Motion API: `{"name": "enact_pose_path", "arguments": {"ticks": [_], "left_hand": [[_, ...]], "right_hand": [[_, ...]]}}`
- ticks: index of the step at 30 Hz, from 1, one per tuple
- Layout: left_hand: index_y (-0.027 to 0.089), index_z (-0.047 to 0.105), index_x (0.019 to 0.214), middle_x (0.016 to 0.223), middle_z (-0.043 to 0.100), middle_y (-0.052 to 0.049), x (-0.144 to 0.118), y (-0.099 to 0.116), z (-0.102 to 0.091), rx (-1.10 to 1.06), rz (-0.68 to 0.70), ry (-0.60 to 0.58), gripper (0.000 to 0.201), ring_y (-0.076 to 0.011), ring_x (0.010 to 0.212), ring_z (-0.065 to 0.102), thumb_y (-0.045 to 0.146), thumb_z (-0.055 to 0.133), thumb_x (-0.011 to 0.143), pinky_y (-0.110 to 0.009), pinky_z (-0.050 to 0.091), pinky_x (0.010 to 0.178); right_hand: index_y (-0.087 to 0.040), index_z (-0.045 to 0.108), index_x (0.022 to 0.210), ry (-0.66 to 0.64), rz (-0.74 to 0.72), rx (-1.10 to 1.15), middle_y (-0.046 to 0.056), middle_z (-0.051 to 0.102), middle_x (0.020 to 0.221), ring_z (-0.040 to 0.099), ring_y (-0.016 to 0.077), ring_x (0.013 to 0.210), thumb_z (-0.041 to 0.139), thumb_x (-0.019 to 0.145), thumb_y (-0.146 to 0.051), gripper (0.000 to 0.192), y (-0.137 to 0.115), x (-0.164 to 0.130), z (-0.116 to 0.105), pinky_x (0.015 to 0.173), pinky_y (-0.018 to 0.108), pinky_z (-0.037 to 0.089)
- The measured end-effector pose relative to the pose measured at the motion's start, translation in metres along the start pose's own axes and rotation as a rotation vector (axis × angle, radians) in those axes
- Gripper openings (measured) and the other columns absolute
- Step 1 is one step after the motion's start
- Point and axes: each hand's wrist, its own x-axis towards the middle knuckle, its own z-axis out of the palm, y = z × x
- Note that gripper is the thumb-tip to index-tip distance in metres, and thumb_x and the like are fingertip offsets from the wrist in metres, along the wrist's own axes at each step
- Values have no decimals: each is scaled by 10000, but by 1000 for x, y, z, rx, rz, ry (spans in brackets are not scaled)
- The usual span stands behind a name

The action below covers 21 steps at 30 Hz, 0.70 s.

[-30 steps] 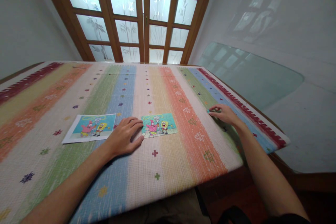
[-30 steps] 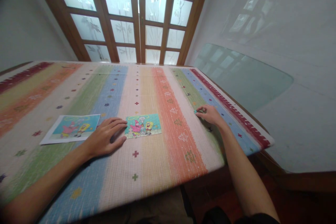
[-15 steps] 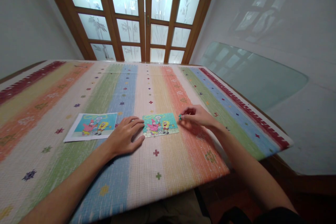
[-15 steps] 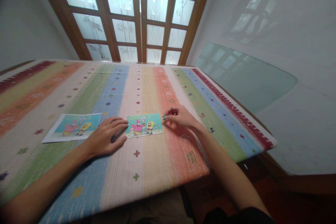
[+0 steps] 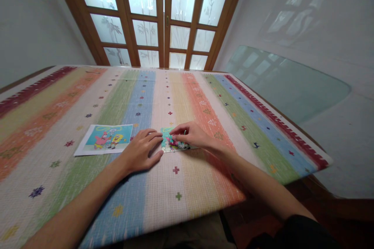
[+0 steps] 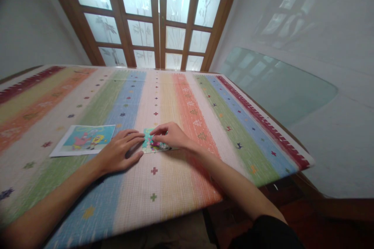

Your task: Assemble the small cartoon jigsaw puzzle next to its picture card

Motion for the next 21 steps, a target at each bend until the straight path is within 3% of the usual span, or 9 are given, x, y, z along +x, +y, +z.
{"name": "enact_pose_path", "arguments": {"ticks": [8,21], "left_hand": [[170,679,1233,1214,717,-127,0,-1,0,-25,-12,-13,351,-327,1188,599,346,563,953,-525,486,1038],[141,650,1226,1234,700,-144,0,1,-1,-16,16,-2,331,-326,1176,601,314,559,959,-518,519,1002]], "right_hand": [[-155,817,936,-1,-19,-179,39,757,780,627,141,687,743,813,-179,146,4,4,22,665,267,470],[-217,799,869,45,-174,-538,34,736,833,628,185,806,711,822,-160,115,0,1,23,779,320,467]]}}
